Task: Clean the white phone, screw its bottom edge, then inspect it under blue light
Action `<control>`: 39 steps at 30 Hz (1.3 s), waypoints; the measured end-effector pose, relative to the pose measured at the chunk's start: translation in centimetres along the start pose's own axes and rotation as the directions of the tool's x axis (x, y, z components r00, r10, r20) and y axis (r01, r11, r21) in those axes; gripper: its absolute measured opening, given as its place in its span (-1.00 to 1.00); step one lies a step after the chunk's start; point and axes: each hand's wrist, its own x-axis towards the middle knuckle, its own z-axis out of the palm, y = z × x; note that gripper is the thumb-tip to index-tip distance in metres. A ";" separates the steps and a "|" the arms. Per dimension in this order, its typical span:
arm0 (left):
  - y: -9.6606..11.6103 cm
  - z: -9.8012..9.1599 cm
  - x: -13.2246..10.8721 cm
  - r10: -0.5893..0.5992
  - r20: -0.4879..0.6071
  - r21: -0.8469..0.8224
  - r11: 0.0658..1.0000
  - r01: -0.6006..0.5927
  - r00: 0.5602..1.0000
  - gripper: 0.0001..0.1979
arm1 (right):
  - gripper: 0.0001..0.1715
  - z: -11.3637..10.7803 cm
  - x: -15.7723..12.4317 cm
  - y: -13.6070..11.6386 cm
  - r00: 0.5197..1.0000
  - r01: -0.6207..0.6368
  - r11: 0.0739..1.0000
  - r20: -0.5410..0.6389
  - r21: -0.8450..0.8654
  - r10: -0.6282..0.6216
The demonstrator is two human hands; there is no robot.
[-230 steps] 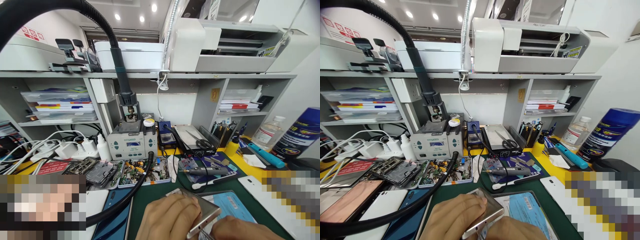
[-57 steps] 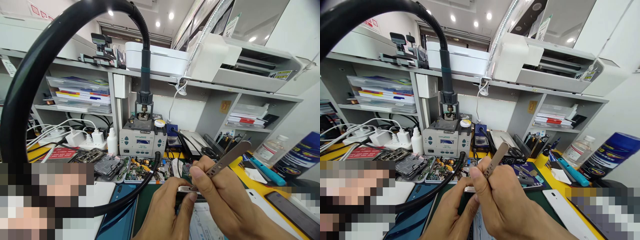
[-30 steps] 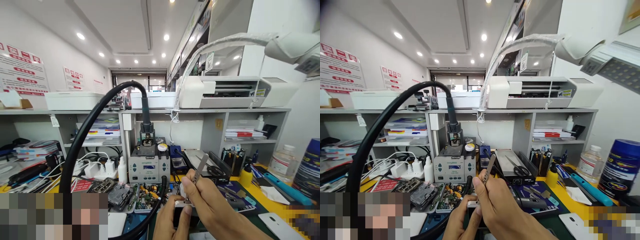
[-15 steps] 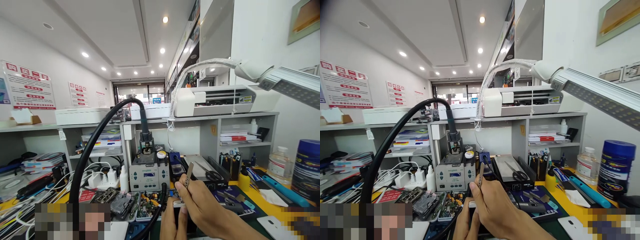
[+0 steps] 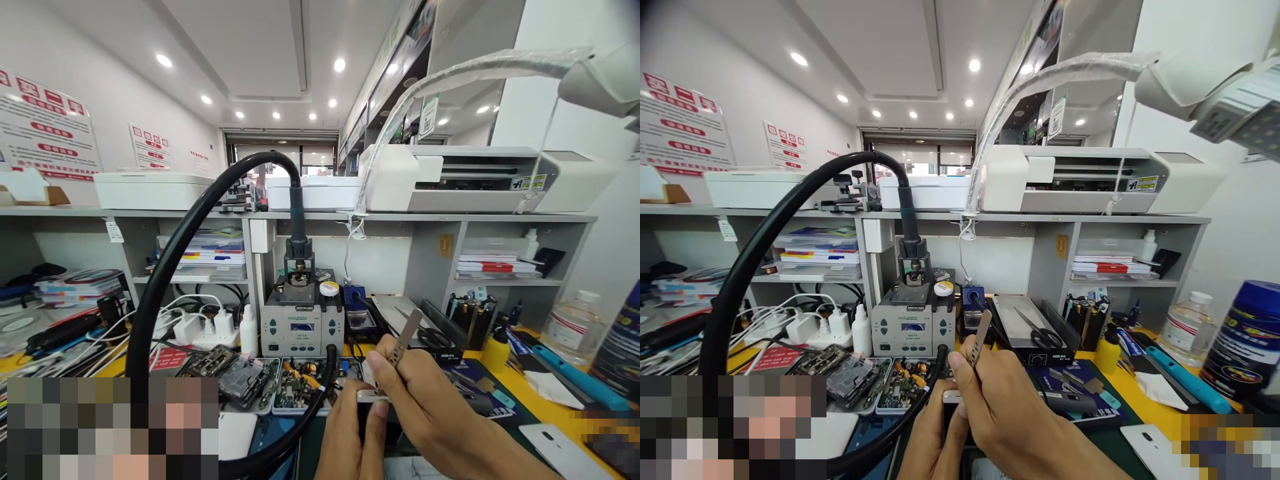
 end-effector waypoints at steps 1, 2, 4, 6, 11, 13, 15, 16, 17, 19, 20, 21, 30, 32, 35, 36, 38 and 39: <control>0.0 -0.1 0.0 0.009 0.007 -0.001 1.000 -0.009 1.000 -0.56 | -0.61 0.0 0.0 0.0 1.000 0.022 1.000 -0.004 -0.018 -0.022; 0.0 -0.1 0.0 0.017 0.009 0.000 1.000 -0.017 1.000 -0.56 | -0.61 0.1 0.0 0.0 0.999 0.045 0.998 -0.012 -0.032 -0.045; 0.0 -0.3 0.1 0.030 0.014 -0.001 1.000 -0.030 0.999 -0.57 | -0.61 0.2 0.1 0.1 0.996 0.079 0.996 -0.044 -0.044 -0.081; 0.1 -0.4 0.1 0.050 0.032 -0.018 0.999 -0.050 0.998 -0.59 | -0.62 0.2 0.1 0.1 0.993 0.092 0.994 -0.070 -0.055 -0.096; 0.3 -0.5 0.0 0.029 0.058 -0.034 0.999 -0.027 0.998 -0.63 | -0.63 -0.1 -0.1 -0.1 0.992 0.124 0.986 0.012 -0.111 -0.123; 0.4 -0.6 0.0 0.009 0.062 -0.031 0.999 -0.007 0.998 -0.65 | -0.63 -0.2 -0.1 -0.2 0.991 0.134 0.985 0.025 -0.111 -0.132; 0.4 -0.6 0.0 -0.005 0.071 -0.043 0.999 0.008 0.997 -0.64 | -0.62 -0.2 0.0 -0.2 0.992 0.126 0.987 0.022 -0.104 -0.124; 0.5 -0.6 0.0 -0.010 0.076 -0.051 0.999 0.013 0.997 -0.63 | -0.62 -0.1 0.0 -0.2 0.993 0.116 0.988 0.024 -0.097 -0.115; 0.5 -0.6 0.0 -0.015 0.078 -0.059 0.998 0.020 0.997 -0.63 | -0.61 -0.1 0.1 -0.2 0.994 0.106 0.991 0.029 -0.087 -0.103; 0.5 -0.6 0.0 -0.020 0.072 -0.069 0.997 0.025 0.997 -0.63 | -0.61 -0.2 0.1 -0.2 0.996 0.082 0.995 0.048 -0.058 -0.079; 0.5 -0.6 0.0 -0.020 0.066 -0.069 0.997 0.024 0.998 -0.64 | -0.61 -0.3 0.1 -0.2 0.996 0.066 0.997 0.065 -0.041 -0.063; 0.5 -0.6 0.0 -0.018 0.059 -0.066 0.998 0.022 0.998 -0.64 | -0.60 -0.4 0.0 -0.2 0.995 0.044 0.999 0.091 -0.027 -0.042; 0.2 -0.7 0.4 0.018 0.048 -0.081 0.997 -0.014 0.999 -0.63 | -0.71 -2.5 0.3 -0.2 0.944 -0.215 0.963 0.286 0.161 0.163; 0.2 -0.7 0.4 0.025 0.059 -0.077 0.997 -0.021 0.998 -0.65 | -0.72 -3.0 0.5 0.0 0.940 -0.227 0.954 0.301 0.194 0.162; 0.2 -0.8 0.5 0.059 0.073 -0.081 0.995 -0.053 0.996 -0.67 | -0.69 -3.5 0.7 0.2 0.941 -0.229 0.953 0.295 0.197 0.165; 0.2 -0.8 0.5 0.067 0.073 -0.082 0.995 -0.061 0.995 -0.67 | -0.69 -3.6 0.7 0.2 0.946 -0.217 0.956 0.285 0.196 0.156; 0.1 -0.8 0.5 0.077 0.065 -0.083 0.994 -0.071 0.995 -0.67 | -0.69 -3.7 0.7 0.3 0.961 -0.171 0.966 0.250 0.191 0.120; 0.0 -0.7 0.5 0.077 0.062 -0.081 0.994 -0.072 0.995 -0.67 | -0.71 -3.6 0.8 0.3 0.969 -0.139 0.972 0.228 0.187 0.094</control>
